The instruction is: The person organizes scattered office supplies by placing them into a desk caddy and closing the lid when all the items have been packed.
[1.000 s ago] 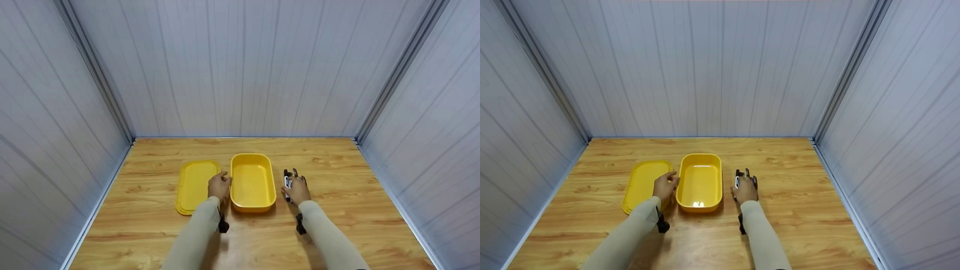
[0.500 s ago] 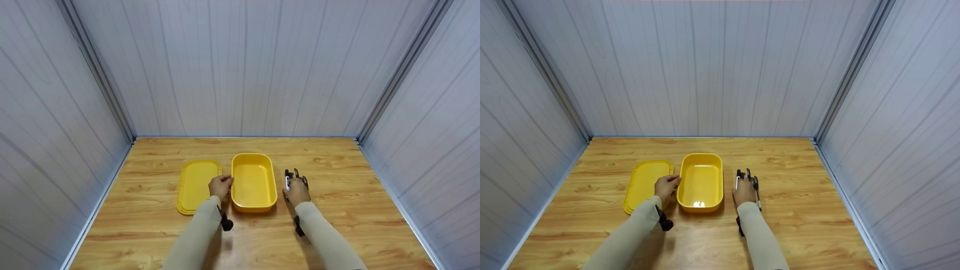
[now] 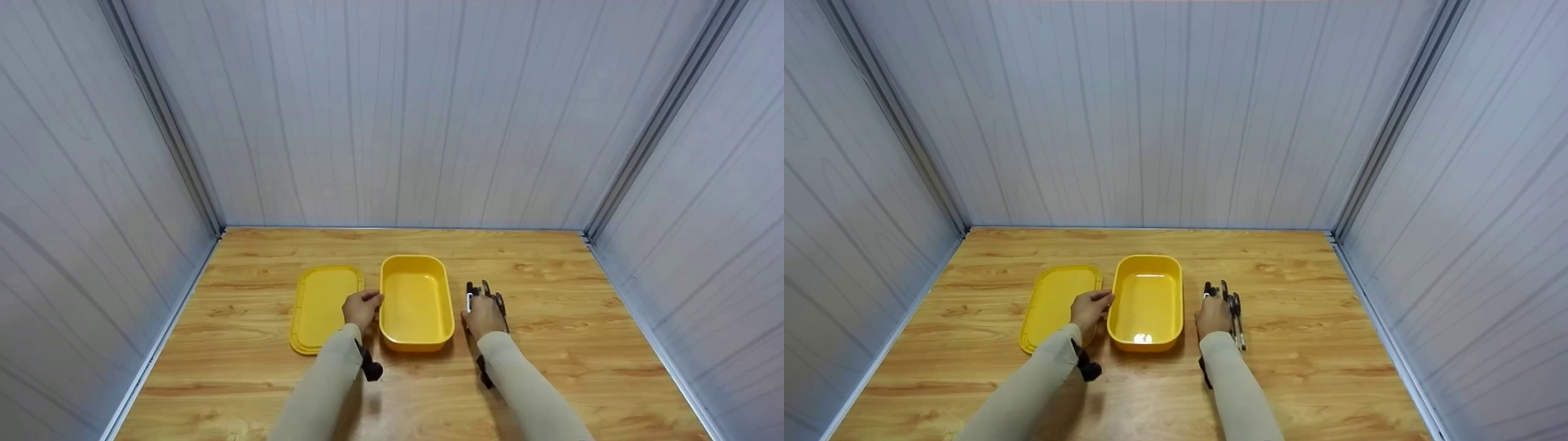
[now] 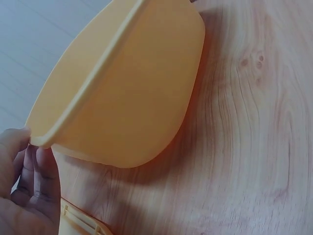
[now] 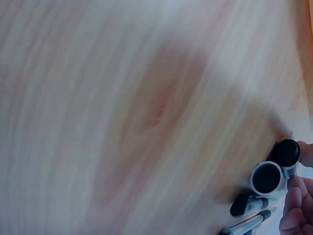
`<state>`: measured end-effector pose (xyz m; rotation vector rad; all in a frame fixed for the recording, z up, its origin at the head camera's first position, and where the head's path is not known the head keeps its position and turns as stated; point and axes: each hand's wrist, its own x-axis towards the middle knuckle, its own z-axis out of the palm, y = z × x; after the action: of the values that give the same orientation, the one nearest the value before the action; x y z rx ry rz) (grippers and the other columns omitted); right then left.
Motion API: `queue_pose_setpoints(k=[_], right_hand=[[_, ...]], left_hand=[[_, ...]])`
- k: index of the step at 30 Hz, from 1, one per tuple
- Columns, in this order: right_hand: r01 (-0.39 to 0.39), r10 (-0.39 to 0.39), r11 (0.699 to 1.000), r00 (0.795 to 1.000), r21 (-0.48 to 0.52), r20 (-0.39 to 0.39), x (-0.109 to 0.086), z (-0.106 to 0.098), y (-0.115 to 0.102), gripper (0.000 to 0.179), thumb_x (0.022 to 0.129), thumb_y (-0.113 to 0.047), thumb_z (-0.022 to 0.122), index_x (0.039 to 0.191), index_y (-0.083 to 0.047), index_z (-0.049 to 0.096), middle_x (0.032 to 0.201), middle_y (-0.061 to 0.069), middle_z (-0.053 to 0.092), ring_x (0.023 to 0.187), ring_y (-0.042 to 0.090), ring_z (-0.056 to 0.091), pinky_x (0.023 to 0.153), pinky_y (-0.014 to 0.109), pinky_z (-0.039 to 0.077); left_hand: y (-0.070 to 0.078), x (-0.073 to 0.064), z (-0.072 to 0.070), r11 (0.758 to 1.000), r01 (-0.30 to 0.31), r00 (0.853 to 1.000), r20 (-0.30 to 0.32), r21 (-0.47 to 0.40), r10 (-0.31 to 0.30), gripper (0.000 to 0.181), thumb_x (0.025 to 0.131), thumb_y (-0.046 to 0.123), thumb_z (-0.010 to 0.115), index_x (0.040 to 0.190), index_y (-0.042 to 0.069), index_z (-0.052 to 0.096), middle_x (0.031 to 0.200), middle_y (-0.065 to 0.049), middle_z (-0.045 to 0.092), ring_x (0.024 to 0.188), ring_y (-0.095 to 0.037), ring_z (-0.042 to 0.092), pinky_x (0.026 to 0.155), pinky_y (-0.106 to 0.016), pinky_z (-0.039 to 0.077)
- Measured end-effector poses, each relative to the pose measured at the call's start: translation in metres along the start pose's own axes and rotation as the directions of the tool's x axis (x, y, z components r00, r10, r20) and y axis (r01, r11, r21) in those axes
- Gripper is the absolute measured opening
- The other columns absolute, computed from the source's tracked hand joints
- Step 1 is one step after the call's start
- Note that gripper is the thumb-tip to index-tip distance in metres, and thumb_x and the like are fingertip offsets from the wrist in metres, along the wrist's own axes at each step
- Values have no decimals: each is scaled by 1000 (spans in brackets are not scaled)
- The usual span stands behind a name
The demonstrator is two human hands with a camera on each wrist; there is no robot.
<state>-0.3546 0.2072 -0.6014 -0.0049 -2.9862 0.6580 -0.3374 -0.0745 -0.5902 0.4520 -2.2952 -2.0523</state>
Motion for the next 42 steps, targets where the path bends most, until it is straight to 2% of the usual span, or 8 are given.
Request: queue_pose_setpoints(k=[8, 12, 19, 22, 29, 36, 39, 42], right_hand=[[-8, 8, 1000, 997, -7, -73, 0, 4, -8, 14, 82, -8, 76, 73, -1, 66, 69, 11, 67, 65, 24, 64, 61, 42, 53], [3, -4, 1000, 997, -11, -78, 1, 8, -13, 12, 81, -7, 76, 76, 1, 68, 75, 15, 69, 71, 27, 67, 63, 43, 55], [-26, 24, 999, 998, -22, -55, -3, 7, -13, 11, 82, -6, 75, 80, 3, 69, 79, 15, 67, 75, 29, 67, 66, 44, 55], [-39, 39, 999, 998, 3, -44, -4, 6, -12, 9, 82, -5, 75, 80, 3, 70, 78, 15, 67, 74, 27, 66, 66, 42, 55], [-2, 6, 999, 996, 43, -87, -3, 6, -7, 14, 78, -6, 78, 72, 1, 67, 70, 11, 64, 64, 23, 62, 59, 40, 52], [-52, 63, 989, 995, 141, -74, -3, 2, -8, 17, 78, -8, 78, 71, -6, 62, 63, 4, 57, 58, 17, 52, 53, 32, 43], [-66, 79, 983, 994, 169, -75, -2, -2, -9, 15, 80, -9, 77, 74, -5, 63, 66, 5, 59, 59, 17, 52, 54, 32, 44], [-90, 106, 974, 992, 207, -71, -1, -6, -11, 12, 82, -11, 77, 86, -2, 70, 74, 7, 66, 65, 18, 58, 58, 33, 50]], left_hand=[[-1, 0, -3, 1000, -14, 1000, -16, 21, 15, 24, 91, 15, 71, 112, 3, 74, 96, -11, 73, 73, -15, 67, 63, -28, 55], [-4, 0, -5, 999, -24, 999, -38, 37, 26, 24, 90, 15, 71, 111, 3, 74, 97, -10, 73, 75, -15, 66, 63, -28, 55], [-9, -2, -4, 999, -34, 999, -25, 31, 35, 26, 91, 13, 69, 114, 0, 72, 99, -11, 72, 81, -19, 67, 65, -29, 55], [-10, -2, -2, 999, -30, 999, -26, 18, 31, 27, 92, 13, 69, 117, 2, 71, 98, -10, 72, 80, -18, 67, 63, -28, 54], [-8, -1, 2, 995, -87, 995, -37, 44, 89, 32, 91, 9, 69, 122, 4, 69, 94, -9, 70, 74, -14, 64, 60, -24, 51], [-5, -1, 3, 994, -76, 996, -39, 77, 79, 31, 91, 10, 69, 122, 8, 70, 97, -8, 72, 81, -15, 63, 65, -24, 50], [-5, 1, 3, 990, -107, 993, -37, 87, 111, 30, 91, 10, 69, 121, 7, 71, 96, -8, 72, 81, -15, 63, 66, -24, 50], [-5, 2, 4, 989, -119, 992, -37, 92, 122, 30, 91, 10, 70, 120, 7, 71, 95, -8, 72, 78, -14, 62, 65, -24, 49]])
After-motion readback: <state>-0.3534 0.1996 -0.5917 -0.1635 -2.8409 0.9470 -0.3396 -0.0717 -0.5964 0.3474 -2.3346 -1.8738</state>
